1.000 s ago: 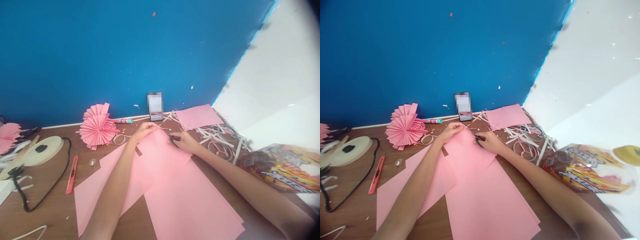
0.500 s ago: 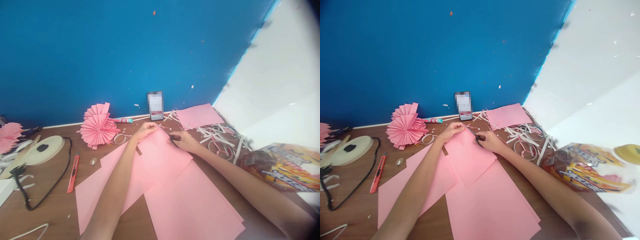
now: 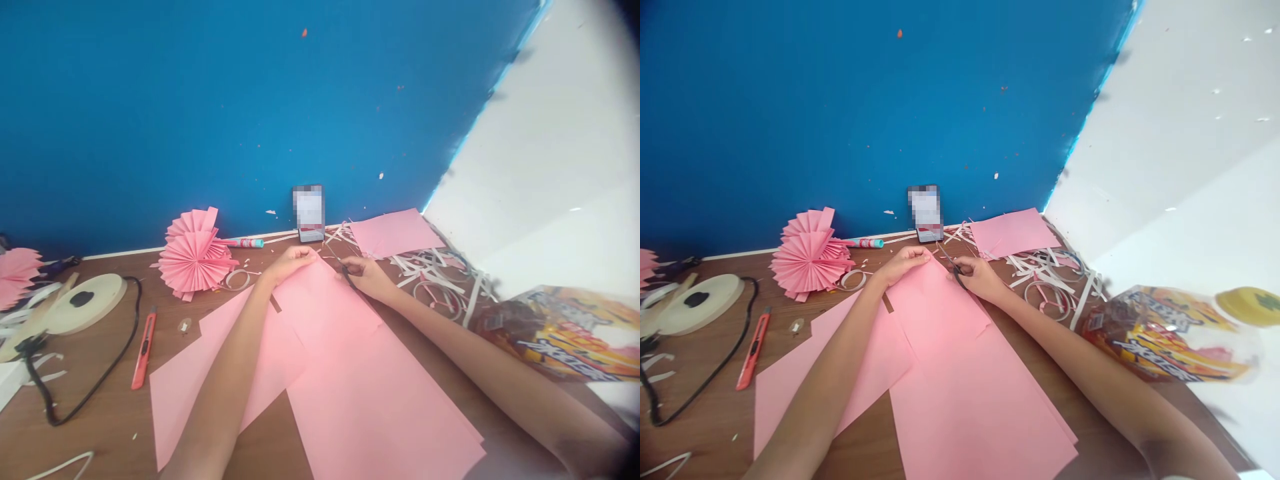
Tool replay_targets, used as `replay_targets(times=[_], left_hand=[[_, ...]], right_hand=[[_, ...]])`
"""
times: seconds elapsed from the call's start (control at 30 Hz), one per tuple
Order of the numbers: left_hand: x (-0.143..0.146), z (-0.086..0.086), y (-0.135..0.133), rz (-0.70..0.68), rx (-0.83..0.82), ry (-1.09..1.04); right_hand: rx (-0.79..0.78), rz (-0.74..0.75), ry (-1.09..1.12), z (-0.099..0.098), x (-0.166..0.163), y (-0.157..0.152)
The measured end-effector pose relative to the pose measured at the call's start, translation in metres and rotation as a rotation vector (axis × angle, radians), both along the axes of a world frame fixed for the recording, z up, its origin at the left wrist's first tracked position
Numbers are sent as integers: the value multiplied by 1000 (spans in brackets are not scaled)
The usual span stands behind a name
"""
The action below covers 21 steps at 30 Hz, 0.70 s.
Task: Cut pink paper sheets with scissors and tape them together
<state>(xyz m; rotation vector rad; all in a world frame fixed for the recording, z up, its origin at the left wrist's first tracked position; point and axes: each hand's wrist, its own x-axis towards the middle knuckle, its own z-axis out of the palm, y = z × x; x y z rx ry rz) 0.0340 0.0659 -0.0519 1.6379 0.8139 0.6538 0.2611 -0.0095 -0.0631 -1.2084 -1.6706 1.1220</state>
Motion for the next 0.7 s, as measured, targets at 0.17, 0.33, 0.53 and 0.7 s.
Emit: replay_targets(times=[0.17, 0.33, 0.53, 0.7], left_hand=[[-3, 5, 0, 20, 54, 80], [-1, 7, -1, -27, 144, 150], [-8, 5, 1, -15, 113, 155], [-20, 6, 2, 40, 50, 97]], right_hand=[[-125, 15, 31, -1, 3, 1], [-74, 48, 10, 3, -2, -3], [-89, 32, -20, 3, -2, -3], [-77, 58, -23, -1, 2, 1]])
